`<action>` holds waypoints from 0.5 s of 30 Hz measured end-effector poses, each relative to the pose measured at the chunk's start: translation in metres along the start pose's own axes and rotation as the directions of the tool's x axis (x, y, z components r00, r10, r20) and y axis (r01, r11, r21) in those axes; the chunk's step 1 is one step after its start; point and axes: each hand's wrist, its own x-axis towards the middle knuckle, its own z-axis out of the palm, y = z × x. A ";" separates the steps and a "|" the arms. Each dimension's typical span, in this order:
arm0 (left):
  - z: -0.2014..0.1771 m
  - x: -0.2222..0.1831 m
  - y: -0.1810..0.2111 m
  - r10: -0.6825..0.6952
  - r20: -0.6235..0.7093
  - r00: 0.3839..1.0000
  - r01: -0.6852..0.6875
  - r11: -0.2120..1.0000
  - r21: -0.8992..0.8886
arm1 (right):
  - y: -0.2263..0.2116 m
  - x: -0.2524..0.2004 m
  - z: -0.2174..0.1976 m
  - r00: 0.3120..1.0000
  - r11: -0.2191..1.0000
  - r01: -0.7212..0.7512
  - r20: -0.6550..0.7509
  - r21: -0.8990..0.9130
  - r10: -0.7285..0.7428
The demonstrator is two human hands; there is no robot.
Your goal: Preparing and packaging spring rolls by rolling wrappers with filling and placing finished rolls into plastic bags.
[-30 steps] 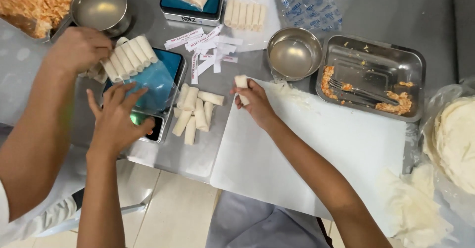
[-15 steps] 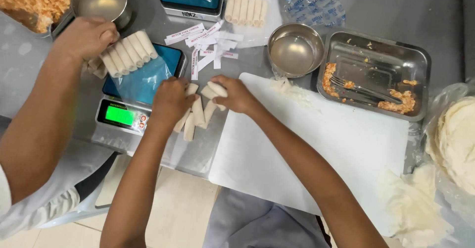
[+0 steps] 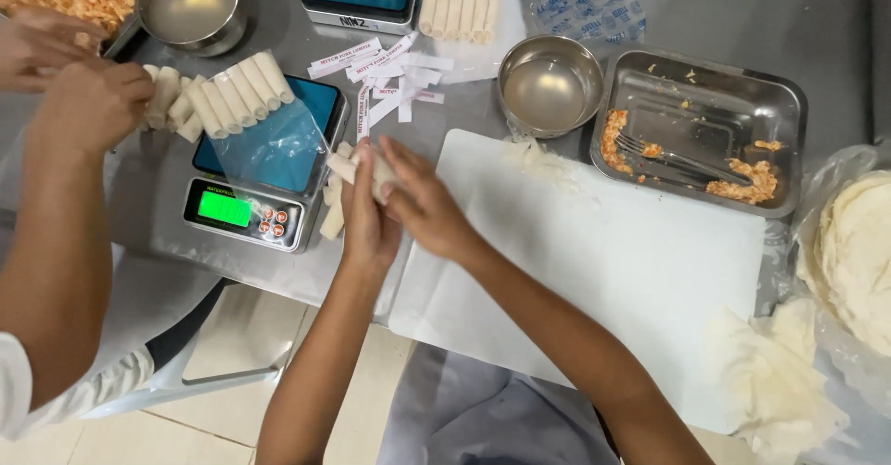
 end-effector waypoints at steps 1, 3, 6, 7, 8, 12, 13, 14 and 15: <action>-0.004 0.003 -0.003 0.034 -0.016 0.999 -0.034 0.999 0.016 | -0.015 -0.008 0.008 0.993 0.983 0.110 0.062 -0.146 -0.102; 0.003 -0.005 0.015 0.067 -0.031 0.997 -0.066 0.997 0.033 | -0.045 -0.022 0.015 0.972 0.933 0.223 0.135 -0.281 -0.192; 0.009 -0.003 0.068 0.288 -0.094 0.953 -0.274 0.952 0.140 | -0.070 -0.035 0.006 0.956 0.907 0.291 0.065 -0.305 -0.285; -0.012 0.017 0.079 0.607 0.090 0.790 -0.573 0.679 0.459 | -0.066 -0.039 -0.001 0.970 0.915 0.239 0.040 -0.324 -0.239; -0.032 0.038 0.090 0.756 0.369 0.541 -0.742 0.224 0.631 | -0.061 -0.043 -0.008 0.981 0.921 0.186 0.014 -0.341 -0.193; -0.064 0.059 0.122 0.504 0.462 0.729 -0.268 -0.412 0.871 | -0.047 -0.048 -0.028 0.998 0.941 0.036 -0.035 -0.337 -0.051; -0.062 0.056 0.122 0.433 0.436 0.789 -0.224 -0.459 0.860 | -0.040 -0.049 -0.031 0.999 0.938 0.000 -0.036 -0.346 -0.013; -0.061 0.053 0.122 0.360 0.401 0.843 -0.184 -0.506 0.842 | -0.034 -0.050 -0.034 0.999 0.935 -0.036 -0.038 -0.354 0.024; -0.053 0.047 0.126 0.360 0.403 0.842 -0.187 -0.507 0.842 | -0.029 -0.047 -0.033 0.999 0.934 -0.034 -0.039 -0.355 0.022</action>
